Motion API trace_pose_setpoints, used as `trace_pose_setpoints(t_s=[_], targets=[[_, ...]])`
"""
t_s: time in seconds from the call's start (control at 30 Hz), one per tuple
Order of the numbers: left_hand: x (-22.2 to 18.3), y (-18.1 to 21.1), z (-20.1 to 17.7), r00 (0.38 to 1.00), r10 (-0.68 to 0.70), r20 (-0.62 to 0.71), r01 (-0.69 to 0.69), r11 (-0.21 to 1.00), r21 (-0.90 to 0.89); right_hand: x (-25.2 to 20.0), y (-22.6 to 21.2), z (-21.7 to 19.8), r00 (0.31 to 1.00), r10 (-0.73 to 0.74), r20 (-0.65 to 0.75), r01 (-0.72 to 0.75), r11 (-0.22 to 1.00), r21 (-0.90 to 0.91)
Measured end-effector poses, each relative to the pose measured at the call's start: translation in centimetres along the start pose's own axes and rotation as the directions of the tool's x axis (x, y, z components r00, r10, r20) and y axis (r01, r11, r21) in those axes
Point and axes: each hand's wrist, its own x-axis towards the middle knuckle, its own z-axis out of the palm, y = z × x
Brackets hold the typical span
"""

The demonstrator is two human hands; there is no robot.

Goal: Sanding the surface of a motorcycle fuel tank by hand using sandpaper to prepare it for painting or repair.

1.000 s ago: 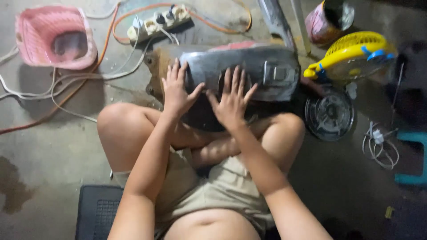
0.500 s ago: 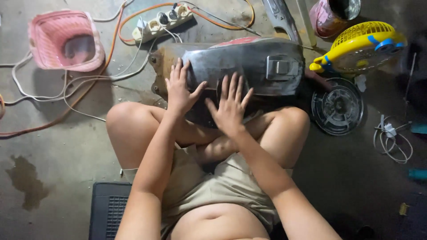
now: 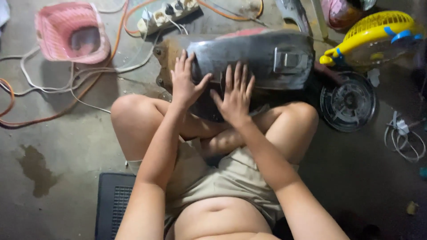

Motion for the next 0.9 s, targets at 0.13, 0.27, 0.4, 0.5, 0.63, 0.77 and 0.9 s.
trace_pose_setpoints(t_s=[0.13,0.27,0.4,0.5,0.63,0.77,0.9], targets=[[-0.2,0.0,-0.4,1.0,0.01,0.015,-0.01,1.0,0.013,1.2,-0.3,0.3,0.998,0.067,-0.02,-0.067,0.998,0.019],[0.1,-0.1,-0.5,0.999,0.003,0.032,-0.003,1.0,0.004,-1.3,-1.5,0.8,0.999,0.049,-0.019,-0.049,0.998,-0.031],[0.0,-0.8,0.6,0.998,0.059,-0.018,-0.057,0.994,0.093,1.0,0.4,0.3,0.994,0.032,-0.101,-0.034,0.999,-0.017],[-0.2,-0.2,0.0,0.998,0.057,-0.009,-0.056,0.996,0.071,-0.1,-1.0,-0.6,0.997,0.06,-0.043,-0.062,0.997,-0.036],[0.3,0.1,-0.1,0.999,0.05,-0.007,-0.05,0.996,0.078,-1.9,-1.0,0.0,0.995,0.039,0.088,-0.034,0.998,-0.062],[-0.4,-0.7,0.4,0.999,0.046,0.0,-0.046,0.995,0.092,-0.1,-0.6,-0.8,0.997,0.078,0.031,-0.076,0.996,-0.05],[0.1,-0.1,0.1,0.999,0.034,-0.001,-0.034,0.996,0.088,-2.5,-1.5,-0.1,0.998,0.013,0.054,-0.008,0.997,-0.083]])
